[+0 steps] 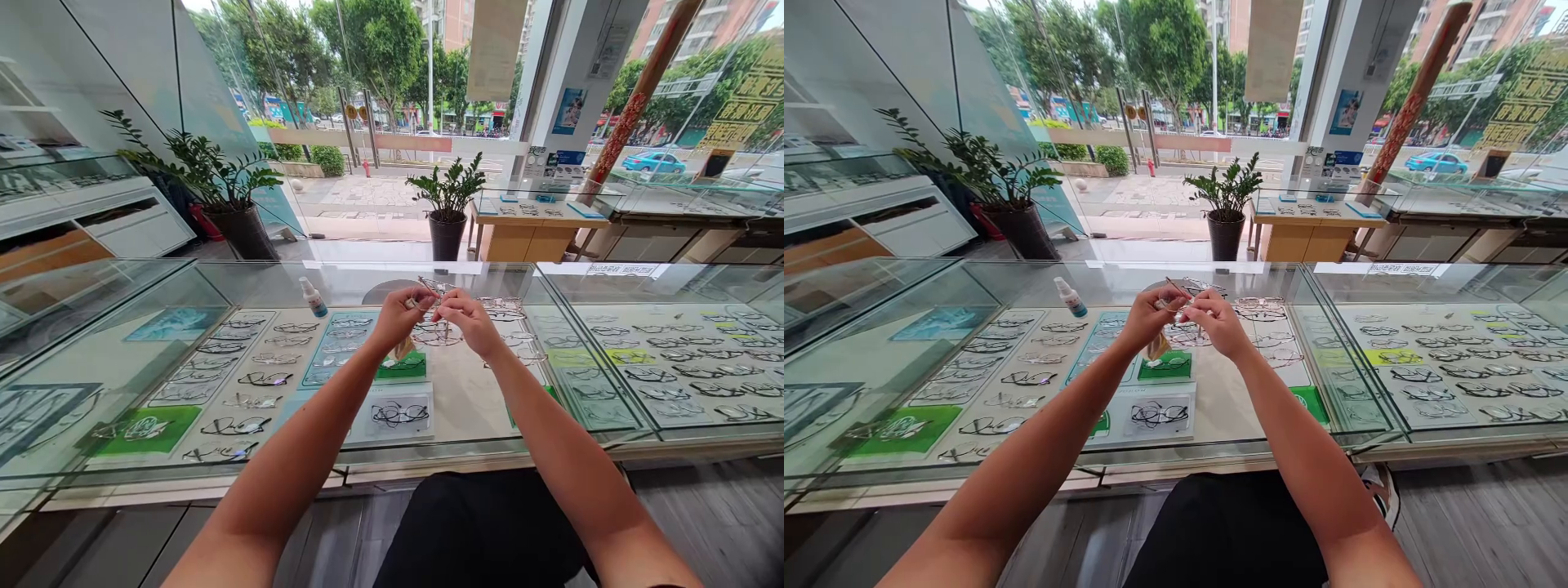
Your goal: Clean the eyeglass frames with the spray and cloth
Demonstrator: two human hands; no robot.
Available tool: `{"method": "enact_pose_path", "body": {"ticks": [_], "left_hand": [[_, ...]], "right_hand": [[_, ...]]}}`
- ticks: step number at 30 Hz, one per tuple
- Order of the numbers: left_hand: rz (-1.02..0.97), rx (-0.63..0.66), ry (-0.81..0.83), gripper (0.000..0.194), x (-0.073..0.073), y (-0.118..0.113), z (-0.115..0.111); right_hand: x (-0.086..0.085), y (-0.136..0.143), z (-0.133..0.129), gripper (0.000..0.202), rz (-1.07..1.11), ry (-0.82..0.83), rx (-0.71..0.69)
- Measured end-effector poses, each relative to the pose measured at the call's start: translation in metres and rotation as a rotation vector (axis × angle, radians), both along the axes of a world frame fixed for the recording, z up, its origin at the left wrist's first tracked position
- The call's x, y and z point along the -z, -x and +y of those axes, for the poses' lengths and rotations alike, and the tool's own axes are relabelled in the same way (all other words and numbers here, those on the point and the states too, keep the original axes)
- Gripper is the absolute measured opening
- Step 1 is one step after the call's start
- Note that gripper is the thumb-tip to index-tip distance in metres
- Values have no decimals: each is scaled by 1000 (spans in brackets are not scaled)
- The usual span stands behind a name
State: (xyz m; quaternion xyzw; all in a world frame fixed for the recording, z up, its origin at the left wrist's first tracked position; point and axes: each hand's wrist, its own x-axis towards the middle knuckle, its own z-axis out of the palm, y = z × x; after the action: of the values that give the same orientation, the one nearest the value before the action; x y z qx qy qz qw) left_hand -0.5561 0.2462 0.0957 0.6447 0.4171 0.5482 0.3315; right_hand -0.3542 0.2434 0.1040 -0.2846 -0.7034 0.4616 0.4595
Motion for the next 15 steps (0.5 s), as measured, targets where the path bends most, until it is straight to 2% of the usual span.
{"method": "enact_pose_path", "body": {"ticks": [6, 15], "left_hand": [[-27, 18, 18, 46, -2, -1, -2], [-82, 78, 67, 43, 5, 3, 4]], "right_hand": [[2, 0, 2, 33, 5, -7, 9], [4, -1, 5, 30, 53, 23, -1]]}}
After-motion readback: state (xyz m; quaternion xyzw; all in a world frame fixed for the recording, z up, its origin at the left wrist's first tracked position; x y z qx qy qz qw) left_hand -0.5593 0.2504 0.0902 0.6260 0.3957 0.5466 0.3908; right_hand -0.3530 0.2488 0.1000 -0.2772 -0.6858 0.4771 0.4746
